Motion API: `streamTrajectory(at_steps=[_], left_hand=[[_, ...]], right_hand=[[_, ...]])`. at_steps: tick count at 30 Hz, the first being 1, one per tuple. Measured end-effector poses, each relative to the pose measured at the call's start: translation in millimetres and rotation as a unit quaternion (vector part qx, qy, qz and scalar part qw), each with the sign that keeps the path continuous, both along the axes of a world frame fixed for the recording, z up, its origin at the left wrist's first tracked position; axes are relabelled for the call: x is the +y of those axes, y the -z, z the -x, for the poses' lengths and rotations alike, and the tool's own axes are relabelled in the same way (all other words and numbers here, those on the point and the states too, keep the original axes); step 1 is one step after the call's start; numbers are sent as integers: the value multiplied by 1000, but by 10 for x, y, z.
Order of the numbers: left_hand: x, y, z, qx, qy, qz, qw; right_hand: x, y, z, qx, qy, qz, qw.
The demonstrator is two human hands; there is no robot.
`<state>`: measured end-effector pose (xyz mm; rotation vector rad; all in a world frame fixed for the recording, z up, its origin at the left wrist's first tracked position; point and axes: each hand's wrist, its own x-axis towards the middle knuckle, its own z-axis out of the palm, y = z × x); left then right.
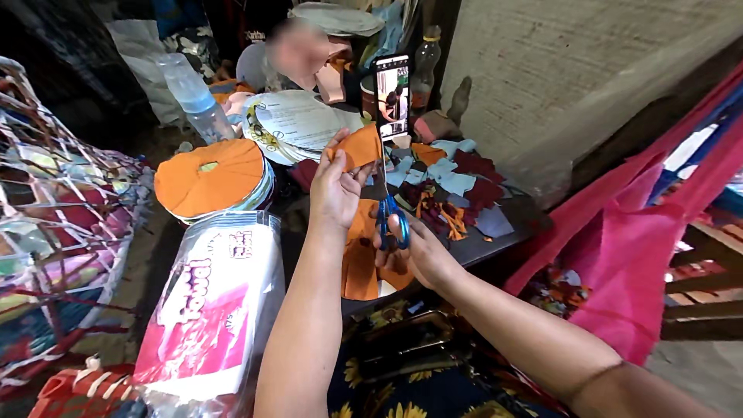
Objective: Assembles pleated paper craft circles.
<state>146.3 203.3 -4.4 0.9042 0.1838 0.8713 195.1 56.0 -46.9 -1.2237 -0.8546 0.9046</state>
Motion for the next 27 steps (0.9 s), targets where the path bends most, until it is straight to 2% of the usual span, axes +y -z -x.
streamTrajectory(at_steps=[9, 27], left_hand=[[-10, -17, 5, -3, 11, 23, 1000], [19, -20, 40, -4, 38, 40, 998]], right_hand=[[64, 10, -43, -23, 44, -12, 999], [-47, 36, -167, -56, 59, -14, 997]])
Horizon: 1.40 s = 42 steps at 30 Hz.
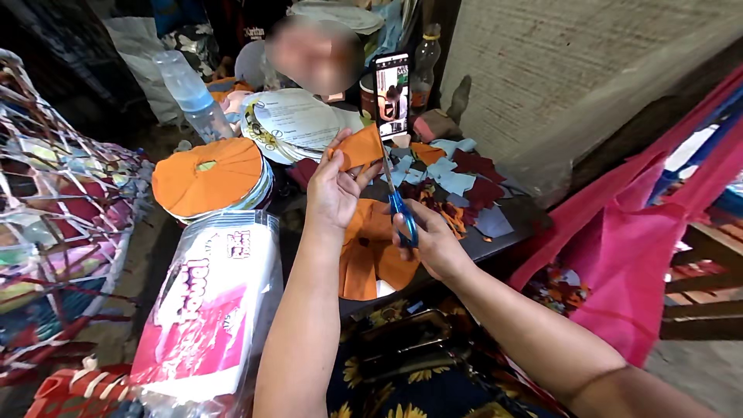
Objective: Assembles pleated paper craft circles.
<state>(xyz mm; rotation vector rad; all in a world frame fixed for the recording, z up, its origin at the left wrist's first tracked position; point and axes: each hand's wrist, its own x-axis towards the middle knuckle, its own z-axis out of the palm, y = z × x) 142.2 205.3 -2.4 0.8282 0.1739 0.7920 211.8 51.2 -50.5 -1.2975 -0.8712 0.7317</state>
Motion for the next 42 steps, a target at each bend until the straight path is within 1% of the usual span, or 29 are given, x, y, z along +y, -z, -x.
streamTrajectory(at_steps=[8, 13, 16, 22, 30, 36, 42], left_hand=[[5, -39, 44, 9, 14, -14, 1000], [18, -24, 50, 14, 20, -33, 999], [16, -31, 55, 13, 28, -32, 999], [6, -39, 56, 20, 38, -24, 999], [12, -18, 43, 22, 72, -26, 997], [20, -8, 47, 26, 87, -34, 995], [59, 15, 50, 43, 87, -65, 993]], right_hand=[[-113, 2, -78, -28, 11, 28, 999], [-158, 62, -132, -73, 15, 29, 997], [-169, 53, -122, -64, 11, 26, 998], [-150, 99, -186, -47, -46, -20, 998], [-114, 76, -226, -57, -8, -11, 998], [-152, 84, -275, -53, -3, -15, 999], [-221, 99, -327, -67, -7, -4, 998]])
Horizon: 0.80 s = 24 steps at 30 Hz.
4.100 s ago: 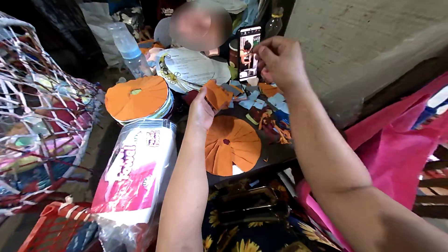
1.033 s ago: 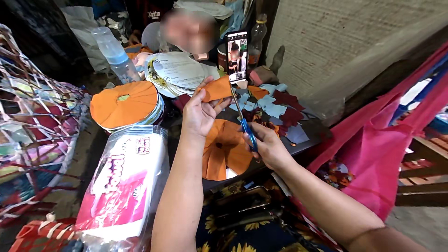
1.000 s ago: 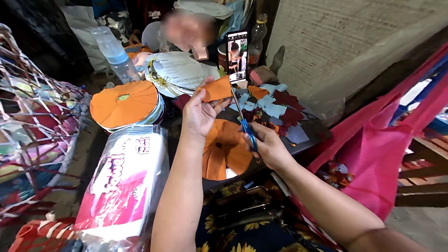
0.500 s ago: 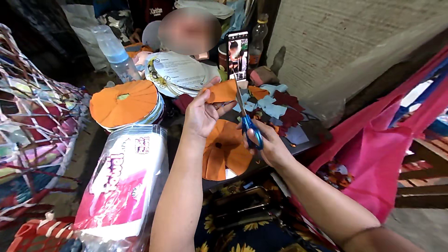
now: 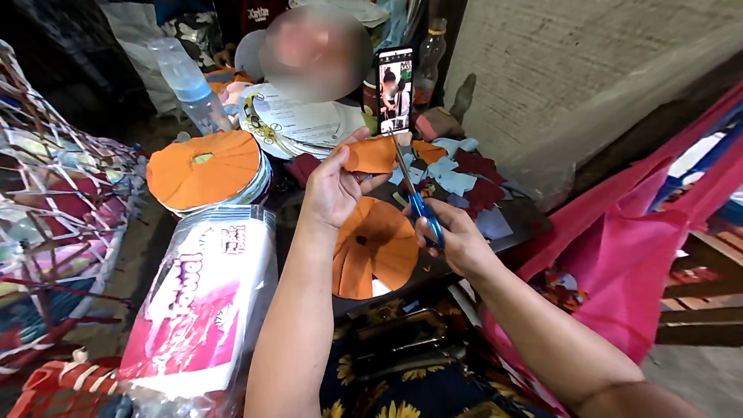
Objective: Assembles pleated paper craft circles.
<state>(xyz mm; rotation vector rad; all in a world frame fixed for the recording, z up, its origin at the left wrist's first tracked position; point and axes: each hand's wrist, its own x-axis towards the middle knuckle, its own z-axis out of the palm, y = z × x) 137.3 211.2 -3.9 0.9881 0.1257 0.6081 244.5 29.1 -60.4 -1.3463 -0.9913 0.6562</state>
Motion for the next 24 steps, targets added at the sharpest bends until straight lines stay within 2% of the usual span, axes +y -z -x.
streamTrajectory(at_steps=[7, 19, 21, 22, 24], left_hand=[[15, 20, 3, 3, 6, -15, 1000], [24, 25, -1, 22, 19, -14, 999], [24, 22, -1, 28, 13, -19, 999], [21, 16, 0, 37, 7, -26, 999], [12, 2, -2, 71, -11, -31, 997]], right_hand=[[-63, 51, -29, -10, -3, 4, 1000], [-98, 41, -67, 30, -24, 2, 999], [-94, 13, -94, -30, 10, 26, 999], [-94, -8, -135, -95, 41, 52, 993], [-88, -86, -238, -229, 107, 129, 959]])
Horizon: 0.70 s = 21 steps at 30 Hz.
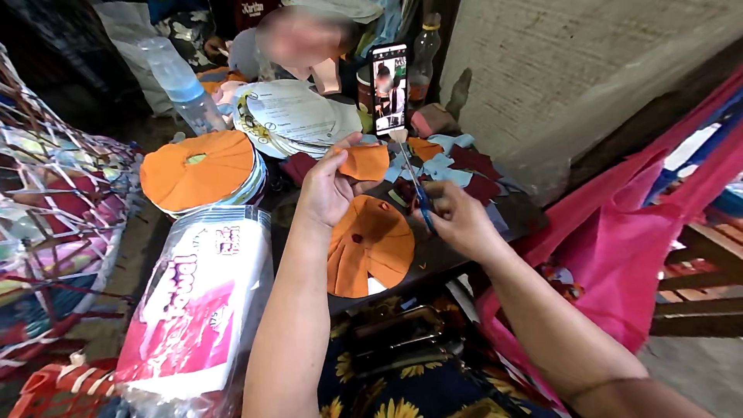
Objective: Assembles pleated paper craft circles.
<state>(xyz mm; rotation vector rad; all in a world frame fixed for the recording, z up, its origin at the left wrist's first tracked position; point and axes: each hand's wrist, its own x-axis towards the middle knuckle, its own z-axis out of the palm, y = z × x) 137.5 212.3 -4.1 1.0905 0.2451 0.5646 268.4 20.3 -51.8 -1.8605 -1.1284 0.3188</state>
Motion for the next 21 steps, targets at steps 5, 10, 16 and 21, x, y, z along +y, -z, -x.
streamTrajectory(at_steps=[5, 10, 16, 21], left_hand=[[-28, -5, -65, 94, -64, -2, 994], [6, -12, -78, 110, -142, 4, 984], [53, -4, -67, 99, -190, -27, 976], [67, 24, -62, 111, -187, -49, 975]], right_hand=[[65, -174, -239, -147, 130, 177, 964], [165, -157, -498, -168, 108, 231, 952], [254, -227, -354, -210, 95, 264, 937], [413, -164, -140, -218, 2, 108, 970]])
